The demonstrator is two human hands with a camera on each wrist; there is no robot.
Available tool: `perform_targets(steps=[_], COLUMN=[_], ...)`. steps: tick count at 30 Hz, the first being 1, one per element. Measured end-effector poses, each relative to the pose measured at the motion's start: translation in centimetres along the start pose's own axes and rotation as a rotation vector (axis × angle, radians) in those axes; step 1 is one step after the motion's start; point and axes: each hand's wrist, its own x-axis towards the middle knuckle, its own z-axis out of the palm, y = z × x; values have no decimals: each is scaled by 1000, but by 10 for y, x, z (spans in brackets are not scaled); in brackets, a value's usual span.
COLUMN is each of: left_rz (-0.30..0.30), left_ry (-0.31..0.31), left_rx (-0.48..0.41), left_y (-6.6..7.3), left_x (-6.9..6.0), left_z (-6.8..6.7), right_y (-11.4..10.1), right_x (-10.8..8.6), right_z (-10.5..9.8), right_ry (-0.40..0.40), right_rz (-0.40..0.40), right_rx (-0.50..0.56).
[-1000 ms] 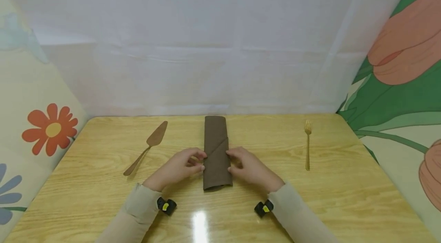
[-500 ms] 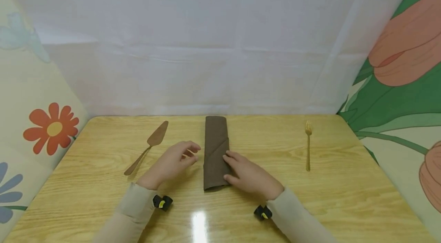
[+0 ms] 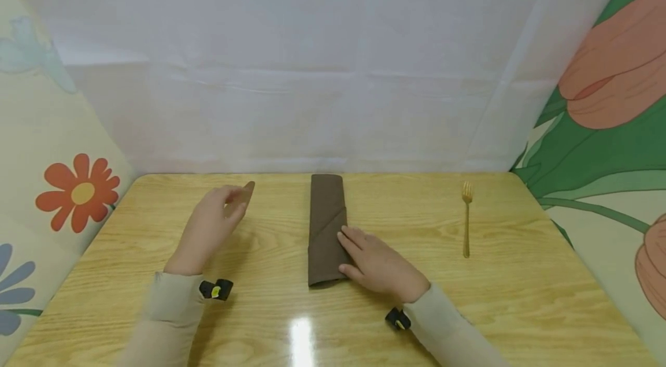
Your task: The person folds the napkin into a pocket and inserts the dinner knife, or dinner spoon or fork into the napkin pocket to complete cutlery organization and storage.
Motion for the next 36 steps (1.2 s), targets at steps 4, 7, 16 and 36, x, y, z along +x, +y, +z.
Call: perform_targets(steps=[4, 7, 16, 36], left_rz=[-76, -122, -283, -341], left_ry=[-14, -45, -187, -320], left_rx=[1, 8, -3, -124], left_y=[-17, -33, -56, -70], left_x=[-1, 1, 1, 2], left_z=[-8, -10, -16, -18], right_y=[1, 1, 3, 8], right_x=[-1, -2, -2, 0], right_z=[0, -1, -2, -1], right_ry=[-12, -14, -32, -37], right_rz=[27, 37, 52, 35], right_rx=[11, 18, 63, 88])
